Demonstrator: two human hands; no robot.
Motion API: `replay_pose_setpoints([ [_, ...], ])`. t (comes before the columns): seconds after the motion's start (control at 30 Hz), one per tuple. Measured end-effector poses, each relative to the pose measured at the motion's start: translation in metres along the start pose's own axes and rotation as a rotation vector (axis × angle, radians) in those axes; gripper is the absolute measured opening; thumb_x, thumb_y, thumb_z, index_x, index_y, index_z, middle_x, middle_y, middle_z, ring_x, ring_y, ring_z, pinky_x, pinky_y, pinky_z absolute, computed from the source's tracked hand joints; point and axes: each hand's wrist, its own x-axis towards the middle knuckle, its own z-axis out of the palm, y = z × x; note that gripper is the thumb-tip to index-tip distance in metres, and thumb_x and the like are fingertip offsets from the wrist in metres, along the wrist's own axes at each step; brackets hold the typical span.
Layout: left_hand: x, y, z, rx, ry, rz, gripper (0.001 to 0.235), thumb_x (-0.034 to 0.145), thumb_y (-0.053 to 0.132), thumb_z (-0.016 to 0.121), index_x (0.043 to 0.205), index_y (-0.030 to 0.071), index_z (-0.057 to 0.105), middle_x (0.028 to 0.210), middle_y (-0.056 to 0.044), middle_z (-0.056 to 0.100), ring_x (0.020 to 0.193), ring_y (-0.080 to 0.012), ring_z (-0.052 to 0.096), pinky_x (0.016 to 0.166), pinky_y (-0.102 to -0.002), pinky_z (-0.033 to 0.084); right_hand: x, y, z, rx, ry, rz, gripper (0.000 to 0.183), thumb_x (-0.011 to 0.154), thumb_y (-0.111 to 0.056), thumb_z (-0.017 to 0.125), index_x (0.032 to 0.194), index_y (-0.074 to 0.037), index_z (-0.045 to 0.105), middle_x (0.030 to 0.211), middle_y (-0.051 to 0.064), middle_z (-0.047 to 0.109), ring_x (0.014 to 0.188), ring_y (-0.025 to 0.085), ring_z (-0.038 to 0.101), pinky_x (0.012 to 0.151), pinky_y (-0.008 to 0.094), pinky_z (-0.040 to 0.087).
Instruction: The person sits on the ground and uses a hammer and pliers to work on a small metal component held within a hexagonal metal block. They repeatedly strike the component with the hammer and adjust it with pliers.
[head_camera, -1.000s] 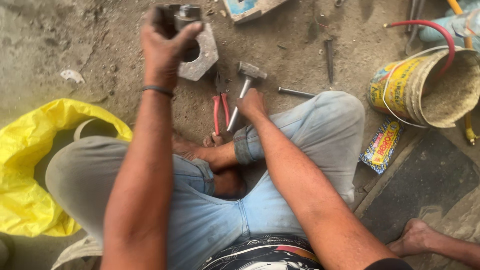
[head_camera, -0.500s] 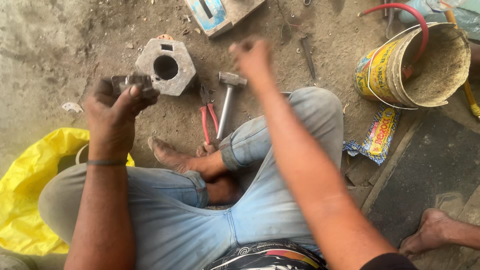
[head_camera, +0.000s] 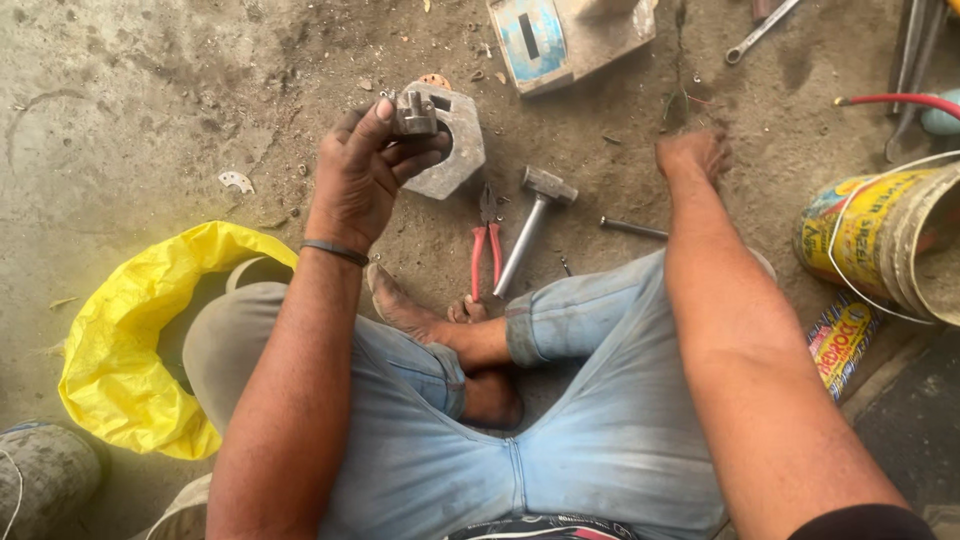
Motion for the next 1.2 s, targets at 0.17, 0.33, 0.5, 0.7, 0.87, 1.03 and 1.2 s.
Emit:
replay_pose_setpoints([
  [0.17, 0.009, -0.004, -0.002, 0.257, -0.008, 0.095, 0.062, 0.083, 0.015, 0.086, 0.131, -0.004, 0.05, 0.12, -0.02, 0.067, 0.11, -0.029, 0.073, 0.096, -0.04, 0.064, -0.003, -0.008, 0.0, -0.101, -0.191, 0.116, 0.082, 0.089, -0.029, 0.076, 0.158, -0.006, 0.038, 0.155, 0.023, 0.05, 0.144, 0.04, 0.053, 0.117, 0.055, 0.046],
  [0.33, 0.01, -0.012, -0.005, 0.48, -0.068, 0.178, 0.064, 0.08, 0.007, 0.088, 0.125, 0.005, 0.044, 0.128, -0.015, 0.066, 0.118, -0.0267, 0.073, 0.102, -0.04, 0.059, -0.005, -0.01, -0.009, -0.177, -0.045, 0.151, 0.098, 0.08, -0.033, 0.087, 0.152, -0.007, 0.026, 0.156, 0.022, 0.032, 0.143, 0.038, 0.035, 0.105, 0.062, 0.042],
  [0.5, 0.004, -0.017, 0.0, 0.786, -0.082, 0.28, 0.066, 0.078, 0.01, 0.092, 0.124, 0.01, 0.044, 0.129, -0.014, 0.063, 0.118, -0.0261, 0.071, 0.098, -0.039, 0.06, 0.012, 0.003, 0.009, -0.226, -0.082, 0.055, 0.072, 0.082, -0.032, 0.083, 0.139, -0.005, 0.048, 0.141, 0.018, 0.054, 0.133, 0.035, 0.052, 0.101, 0.054, 0.047],
  [0.7, -0.009, -0.01, 0.008, 0.987, -0.109, 0.449, 0.068, 0.07, 0.018, 0.096, 0.129, 0.009, 0.062, 0.121, -0.011, 0.071, 0.104, -0.0227, 0.073, 0.091, -0.035, 0.062, 0.024, 0.013, 0.023, -0.335, -0.179, -0.15, 0.053, 0.089, -0.042, 0.079, 0.121, -0.002, 0.068, 0.133, 0.022, 0.063, 0.123, 0.04, 0.059, 0.097, 0.05, 0.05],
  [0.87, 0.002, -0.028, -0.004, 0.955, -0.103, 0.489, 0.067, 0.07, 0.017, 0.094, 0.129, 0.008, 0.064, 0.114, -0.012, 0.073, 0.101, -0.0206, 0.075, 0.086, -0.033, 0.063, 0.008, 0.003, 0.03, -0.222, -0.065, -0.378, 0.061, 0.089, -0.025, 0.077, 0.133, 0.009, 0.052, 0.129, 0.031, 0.063, 0.117, 0.045, 0.063, 0.096, 0.052, 0.052],
  [1.03, 0.011, -0.036, -0.009, 1.085, -0.057, 0.413, 0.061, 0.068, 0.015, 0.092, 0.123, 0.007, 0.066, 0.105, -0.014, 0.075, 0.09, -0.0225, 0.077, 0.08, -0.034, 0.062, -0.083, -0.057, -0.062, 0.521, -0.216, -0.711, 0.046, 0.1, -0.019, 0.075, 0.128, 0.005, 0.047, 0.118, 0.029, 0.065, 0.103, 0.04, 0.068, 0.085, 0.048, 0.058],
  [1.2, 0.007, -0.047, -0.006, 1.194, -0.133, 0.55, 0.063, 0.069, 0.021, 0.095, 0.122, 0.004, 0.065, 0.103, -0.018, 0.075, 0.093, -0.0296, 0.075, 0.079, -0.038, 0.06, -0.231, -0.063, -0.17, 1.455, -0.59, -0.853, 0.037, 0.103, -0.003, 0.068, 0.133, -0.007, 0.047, 0.114, 0.014, 0.071, 0.103, 0.025, 0.074, 0.087, 0.041, 0.068],
])
